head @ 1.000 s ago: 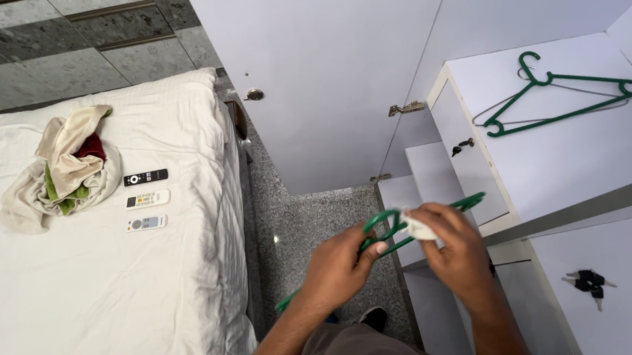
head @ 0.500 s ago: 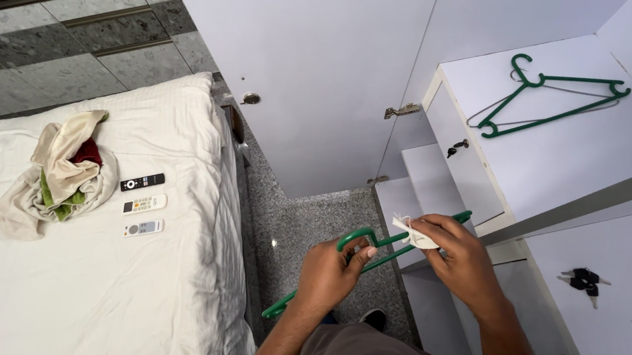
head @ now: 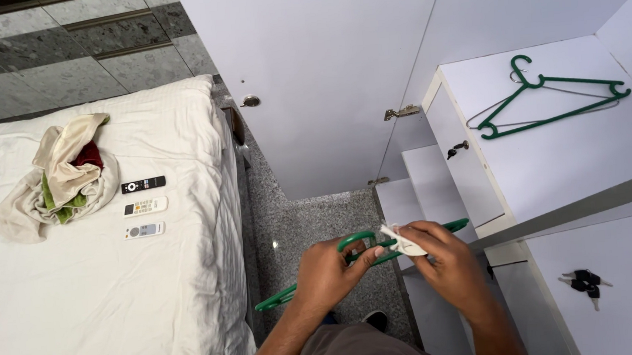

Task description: The person cleans a purple wire hanger and several green plastic hangers using a white cloth. They wipe the surfaces of each hanger thoroughly while standing in front of an open white wardrobe.

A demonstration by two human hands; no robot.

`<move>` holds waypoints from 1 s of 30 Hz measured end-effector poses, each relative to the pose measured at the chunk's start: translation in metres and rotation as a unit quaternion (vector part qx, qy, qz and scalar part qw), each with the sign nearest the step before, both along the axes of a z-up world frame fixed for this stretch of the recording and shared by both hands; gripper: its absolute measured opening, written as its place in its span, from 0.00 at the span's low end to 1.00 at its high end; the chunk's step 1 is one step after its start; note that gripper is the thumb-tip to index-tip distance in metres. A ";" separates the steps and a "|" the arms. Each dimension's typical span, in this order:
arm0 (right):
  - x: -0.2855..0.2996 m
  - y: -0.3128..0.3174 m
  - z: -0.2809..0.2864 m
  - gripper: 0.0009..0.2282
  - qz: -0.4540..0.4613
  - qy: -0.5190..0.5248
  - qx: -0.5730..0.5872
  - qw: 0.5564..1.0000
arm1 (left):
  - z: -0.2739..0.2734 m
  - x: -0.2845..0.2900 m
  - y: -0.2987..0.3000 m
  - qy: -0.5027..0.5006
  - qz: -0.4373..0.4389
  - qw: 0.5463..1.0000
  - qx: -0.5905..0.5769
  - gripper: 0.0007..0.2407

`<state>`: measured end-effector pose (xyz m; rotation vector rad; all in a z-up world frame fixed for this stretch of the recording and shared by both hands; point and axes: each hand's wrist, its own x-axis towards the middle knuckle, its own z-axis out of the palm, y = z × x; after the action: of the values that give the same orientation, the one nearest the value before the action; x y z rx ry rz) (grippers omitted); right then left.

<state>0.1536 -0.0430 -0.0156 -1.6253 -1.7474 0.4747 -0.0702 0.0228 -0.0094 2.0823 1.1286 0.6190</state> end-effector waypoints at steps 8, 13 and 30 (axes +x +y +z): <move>0.005 0.003 0.007 0.19 -0.030 0.002 -0.024 0.999 | -0.005 -0.003 0.005 0.002 0.027 1.000 0.001 0.17; -0.006 0.007 0.000 0.20 0.004 -0.014 0.001 1.000 | -0.012 -0.003 0.009 0.007 0.021 1.000 0.018 0.17; 0.026 0.016 0.007 0.19 -0.060 -0.010 -0.052 0.997 | -0.008 -0.006 0.017 0.021 0.053 0.998 -0.008 0.17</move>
<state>0.1797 -0.0270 -0.0083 -1.8014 -1.6521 0.5021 -0.0760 0.0400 -0.0171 2.0409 1.2690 0.6174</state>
